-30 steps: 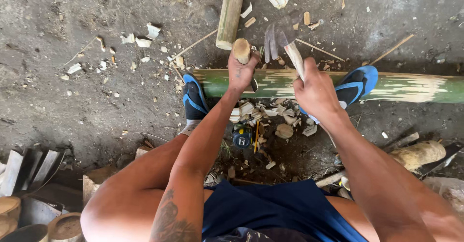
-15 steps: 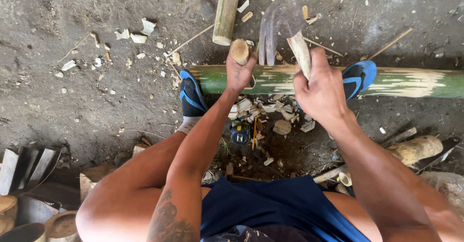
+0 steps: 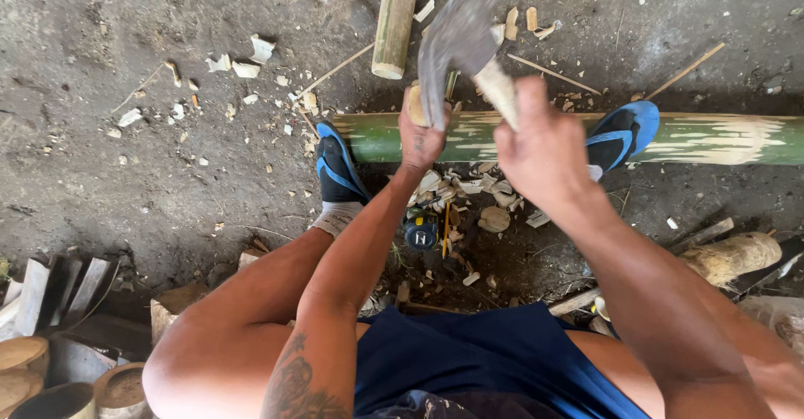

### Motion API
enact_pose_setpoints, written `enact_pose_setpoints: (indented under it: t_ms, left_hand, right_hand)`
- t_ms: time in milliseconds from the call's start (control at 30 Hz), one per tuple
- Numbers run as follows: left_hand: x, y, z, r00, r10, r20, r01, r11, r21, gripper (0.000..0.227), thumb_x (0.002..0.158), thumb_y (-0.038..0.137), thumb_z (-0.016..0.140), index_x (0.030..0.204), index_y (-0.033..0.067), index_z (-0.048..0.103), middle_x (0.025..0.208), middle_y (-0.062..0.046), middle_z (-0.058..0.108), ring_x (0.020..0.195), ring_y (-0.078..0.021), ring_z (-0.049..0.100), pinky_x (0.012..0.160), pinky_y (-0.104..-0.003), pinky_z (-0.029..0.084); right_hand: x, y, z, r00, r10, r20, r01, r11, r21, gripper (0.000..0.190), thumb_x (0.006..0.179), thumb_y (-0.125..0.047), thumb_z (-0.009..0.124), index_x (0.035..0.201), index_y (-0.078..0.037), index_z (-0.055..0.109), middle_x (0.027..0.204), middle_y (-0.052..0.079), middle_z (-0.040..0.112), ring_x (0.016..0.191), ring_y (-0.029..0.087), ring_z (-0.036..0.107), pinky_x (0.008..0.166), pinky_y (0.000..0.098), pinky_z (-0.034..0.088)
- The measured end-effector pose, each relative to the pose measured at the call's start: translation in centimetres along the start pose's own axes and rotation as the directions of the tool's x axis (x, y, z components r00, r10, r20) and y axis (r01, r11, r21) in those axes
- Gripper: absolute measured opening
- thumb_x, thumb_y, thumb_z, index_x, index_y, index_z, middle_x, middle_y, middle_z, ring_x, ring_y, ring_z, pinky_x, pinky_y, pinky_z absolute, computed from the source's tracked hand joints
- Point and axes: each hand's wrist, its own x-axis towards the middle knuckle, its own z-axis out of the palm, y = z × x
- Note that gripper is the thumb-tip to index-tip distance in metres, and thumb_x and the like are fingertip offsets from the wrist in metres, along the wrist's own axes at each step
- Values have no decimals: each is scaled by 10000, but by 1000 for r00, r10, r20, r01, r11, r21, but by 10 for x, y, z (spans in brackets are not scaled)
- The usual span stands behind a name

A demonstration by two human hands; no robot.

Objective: The person sits on the ground and uses a hammer and chisel to carve a hole into a bamboo pole. They repeatedly strike the chisel to remove material, occasionally repositioning the chisel and clearing debris. The person briefly uses a pencil to mark the bamboo before resuming carving.

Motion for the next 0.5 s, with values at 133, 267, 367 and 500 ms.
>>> enact_pose_setpoints:
  t_ms: [133, 267, 367, 500]
  left_hand:
    - [-12, -11, 7, 992, 82, 101, -90, 992, 83, 437, 894, 75, 805, 1265, 25, 579, 1147, -129, 684, 1060, -260, 674, 914, -404, 578]
    - [-16, -11, 8, 978, 189, 91, -205, 953, 223, 508, 889, 144, 778, 1307, 12, 523, 1175, -141, 645, 1096, -243, 655, 929, -404, 579]
    - [-11, -7, 7, 994, 104, 26, -106, 928, 357, 465, 868, 181, 797, 1237, 14, 569, 1087, -126, 670, 1000, -215, 681, 855, -383, 608]
    - [-8, -10, 4, 998, 26, 65, -42, 964, 262, 347, 892, 174, 756, 1183, 48, 617, 1016, -78, 722, 893, -189, 725, 778, -346, 624]
  right_hand:
    - [-3, -8, 17, 935, 155, 319, -51, 948, -313, 123, 1010, 27, 546, 1104, 57, 473, 703, 177, 614, 402, 220, 555, 305, 361, 424]
    - [-17, -19, -7, 972, 83, 220, -37, 978, -205, 221, 932, 56, 570, 1121, 94, 462, 715, 199, 611, 393, 211, 543, 296, 336, 430]
    - [-18, -23, -32, 994, -108, -21, 106, 991, -80, 247, 957, 57, 566, 1163, 97, 434, 776, 189, 606, 517, 221, 574, 397, 335, 485]
    - [2, -22, -12, 993, -88, -78, 94, 993, 72, 297, 933, 15, 615, 1149, 110, 435, 838, 215, 629, 584, 197, 614, 401, 287, 543]
